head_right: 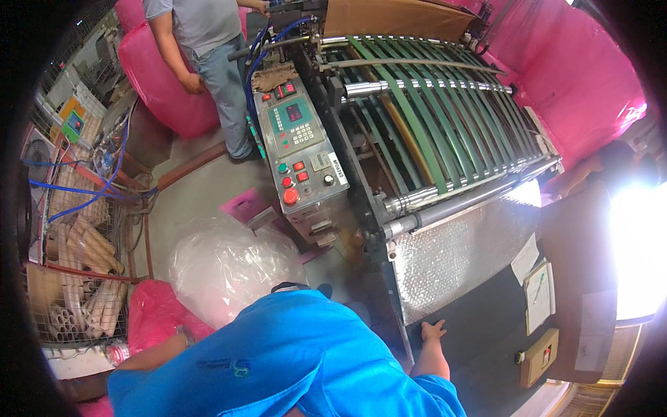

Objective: The person tears sheets of bubble wrap from a large roll and stacks them on a work table. They then use a tape measure to measure the dimensions of the stacked sheets and a utility knife to cut the stack into smaller, uniform pieces. Finally, the person places the cut pieces into a large plastic bag.

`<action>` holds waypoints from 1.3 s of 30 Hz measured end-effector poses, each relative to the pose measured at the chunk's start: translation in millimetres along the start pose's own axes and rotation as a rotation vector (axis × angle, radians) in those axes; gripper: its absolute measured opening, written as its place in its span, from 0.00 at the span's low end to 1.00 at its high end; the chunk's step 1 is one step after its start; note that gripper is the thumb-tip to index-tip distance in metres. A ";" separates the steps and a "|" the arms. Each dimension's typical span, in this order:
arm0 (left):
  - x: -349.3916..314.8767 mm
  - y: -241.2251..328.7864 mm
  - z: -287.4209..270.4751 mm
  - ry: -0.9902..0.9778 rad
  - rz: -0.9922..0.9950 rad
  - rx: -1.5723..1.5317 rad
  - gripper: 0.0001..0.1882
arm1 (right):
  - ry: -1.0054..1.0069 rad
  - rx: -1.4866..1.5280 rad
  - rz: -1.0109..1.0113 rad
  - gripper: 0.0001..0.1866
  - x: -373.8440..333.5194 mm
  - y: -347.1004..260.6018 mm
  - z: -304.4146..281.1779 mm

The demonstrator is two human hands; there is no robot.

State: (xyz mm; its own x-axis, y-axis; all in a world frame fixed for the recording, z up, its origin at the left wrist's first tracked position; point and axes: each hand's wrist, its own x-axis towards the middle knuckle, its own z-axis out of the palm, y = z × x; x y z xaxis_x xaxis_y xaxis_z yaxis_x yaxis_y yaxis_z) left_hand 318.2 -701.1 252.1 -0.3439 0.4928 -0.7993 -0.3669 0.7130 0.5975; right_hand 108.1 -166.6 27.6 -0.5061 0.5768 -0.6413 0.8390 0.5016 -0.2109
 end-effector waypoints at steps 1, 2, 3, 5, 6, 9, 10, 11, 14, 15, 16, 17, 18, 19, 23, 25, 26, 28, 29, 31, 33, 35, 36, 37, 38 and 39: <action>0.4 -4.9 -14.6 0.049 -0.002 0.072 0.10 | 0.003 -0.006 -0.006 0.49 -3.7 -3.6 -1.2; 5.1 -15.3 -29.6 0.138 -0.019 0.134 0.09 | 0.005 -0.017 -0.014 0.49 -5.2 -5.4 -3.8; 20.4 -35.5 -47.6 0.291 0.023 0.194 0.09 | 0.000 -0.017 -0.001 0.49 -1.5 -3.4 -3.3; 41.8 -19.8 -100.7 0.568 0.062 -0.183 0.14 | -0.012 -0.016 -0.014 0.49 8.3 3.2 -4.5; 43.3 4.7 -123.7 0.741 0.213 -0.192 0.13 | -0.018 -0.016 -0.020 0.49 10.1 5.8 -5.6; 74.2 39.1 -171.4 0.932 0.431 -0.368 0.13 | -0.021 -0.026 -0.035 0.50 7.1 5.4 -7.0; 78.8 55.5 -185.1 0.989 0.392 -0.244 0.14 | -0.018 -0.053 -0.040 0.50 8.8 7.3 -6.3; 95.5 53.1 -196.4 1.091 0.438 -0.159 0.15 | -0.020 -0.068 -0.055 0.50 8.7 6.1 -5.6; 108.7 71.3 -234.2 1.219 0.275 0.182 0.22 | -0.015 -0.113 -0.067 0.50 9.5 10.9 -5.3; 113.4 72.8 -245.6 1.249 0.243 0.251 0.22 | -0.013 -0.129 -0.065 0.50 13.2 13.4 -3.4; 118.7 72.8 -256.7 1.280 0.211 0.320 0.21 | -0.012 -0.145 -0.063 0.50 15.1 15.5 -3.1; 130.7 59.7 -269.2 1.306 0.126 0.375 0.22 | -0.016 -0.147 -0.065 0.50 14.2 13.4 -3.0; 142.5 46.5 -281.4 1.328 0.044 0.432 0.24 | -0.018 -0.146 -0.063 0.51 11.3 11.1 -2.7; 146.1 45.6 -289.9 1.306 -0.046 0.455 0.25 | -0.019 -0.141 -0.057 0.51 9.5 10.4 -2.1; 156.9 55.0 -311.1 1.128 -0.197 0.409 0.26 | 0.009 -0.129 -0.042 0.50 12.8 23.6 -0.1; 157.6 46.9 -312.2 1.043 -0.254 0.373 0.26 | -0.012 -0.144 -0.031 0.50 5.9 11.5 -1.4; 159.3 42.9 -313.5 0.997 -0.272 0.349 0.27 | -0.023 -0.155 -0.021 0.50 2.3 6.6 -2.1; 163.2 46.2 -309.4 1.049 -0.270 0.272 0.28 | -0.023 -0.161 -0.010 0.50 -3.4 3.0 -4.3; 164.2 42.1 -307.8 1.077 -0.264 0.258 0.28 | -0.028 -0.171 -0.010 0.50 -4.9 -0.3 -3.2; 167.9 40.2 -307.4 1.121 -0.224 0.247 0.29 | -0.028 -0.174 -0.004 0.50 -9.4 -0.5 -5.4; 165.7 46.1 -309.3 1.100 -0.223 0.250 0.29 | -0.030 -0.177 0.002 0.50 -9.5 1.3 -6.7; 163.1 49.4 -310.2 1.086 -0.243 0.238 0.30 | -0.039 -0.181 0.004 0.50 -6.8 3.5 -6.1; 163.9 47.4 -312.3 1.089 -0.262 0.239 0.30 | -0.041 -0.173 0.006 0.51 -7.1 1.8 -6.0; 166.6 43.6 -316.2 1.092 -0.280 0.241 0.30 | -0.044 -0.166 0.008 0.51 -9.0 -0.7 -6.9; 169.0 42.5 -317.3 1.088 -0.297 0.242 0.30 | -0.045 -0.160 0.017 0.51 -11.3 -0.1 -7.9; 170.7 41.8 -317.6 1.088 -0.323 0.239 0.31 | -0.050 -0.158 0.026 0.51 -11.8 -0.3 -8.2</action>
State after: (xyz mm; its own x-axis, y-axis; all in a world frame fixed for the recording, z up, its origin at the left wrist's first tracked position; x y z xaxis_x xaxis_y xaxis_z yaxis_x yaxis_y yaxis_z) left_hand -30.3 -745.6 161.1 -0.8682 -0.3358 -0.3652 -0.4404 0.8607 0.2554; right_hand 112.1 -168.3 41.3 -0.4706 0.5601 -0.6818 0.8079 0.5842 -0.0777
